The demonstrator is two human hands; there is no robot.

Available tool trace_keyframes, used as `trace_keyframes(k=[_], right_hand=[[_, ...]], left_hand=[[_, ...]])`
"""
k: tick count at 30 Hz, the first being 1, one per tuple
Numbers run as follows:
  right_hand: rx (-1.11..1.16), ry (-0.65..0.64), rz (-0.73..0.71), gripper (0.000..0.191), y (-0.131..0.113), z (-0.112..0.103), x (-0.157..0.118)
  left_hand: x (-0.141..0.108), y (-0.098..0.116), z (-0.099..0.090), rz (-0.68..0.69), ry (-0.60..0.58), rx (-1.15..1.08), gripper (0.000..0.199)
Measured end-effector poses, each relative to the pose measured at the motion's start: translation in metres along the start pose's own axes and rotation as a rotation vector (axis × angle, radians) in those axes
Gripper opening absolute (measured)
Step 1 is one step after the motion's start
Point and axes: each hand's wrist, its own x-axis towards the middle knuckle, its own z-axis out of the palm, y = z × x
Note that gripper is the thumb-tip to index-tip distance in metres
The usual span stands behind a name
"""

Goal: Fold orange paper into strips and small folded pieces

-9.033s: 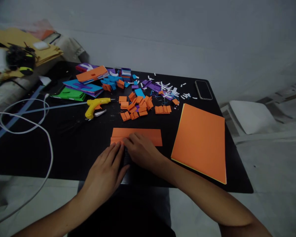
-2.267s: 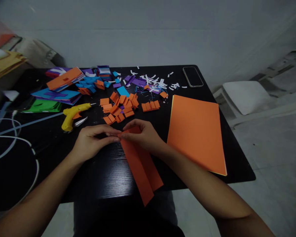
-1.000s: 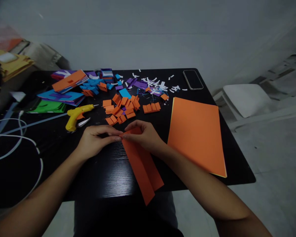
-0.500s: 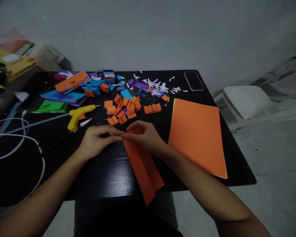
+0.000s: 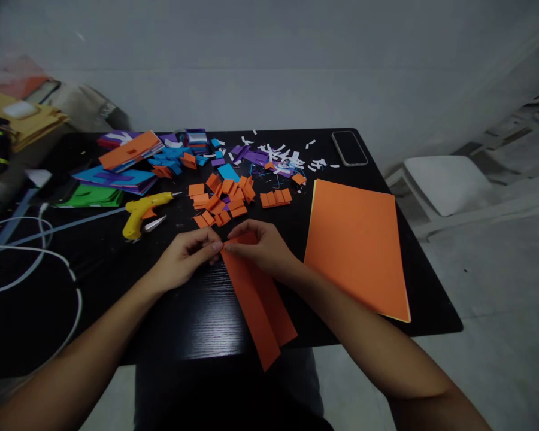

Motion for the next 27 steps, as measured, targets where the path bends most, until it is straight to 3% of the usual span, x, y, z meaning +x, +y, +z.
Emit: trace_keyframes(k=[9,15,22,27], right_hand=[[0.137,-0.066,0.227,0.042,-0.012,-0.004,-0.002],[0.138,-0.036,0.240,0.050,-0.012,-0.003,-0.001],[0.173,-0.112,0.283,0.045,-0.014,-0.007,0.000],[0.184,-0.089,0.280,0.046,-0.011,-0.005,0.000]], left_hand=[[-0.001,-0.006,-0.003,0.028,0.015,0.092,0.030],[-0.001,-0.008,-0.003,0.048,0.013,0.135,0.031],[0.000,-0.005,-0.005,0.055,0.034,0.111,0.029],[0.001,-0.006,-0.006,0.042,0.035,0.112,0.028]])
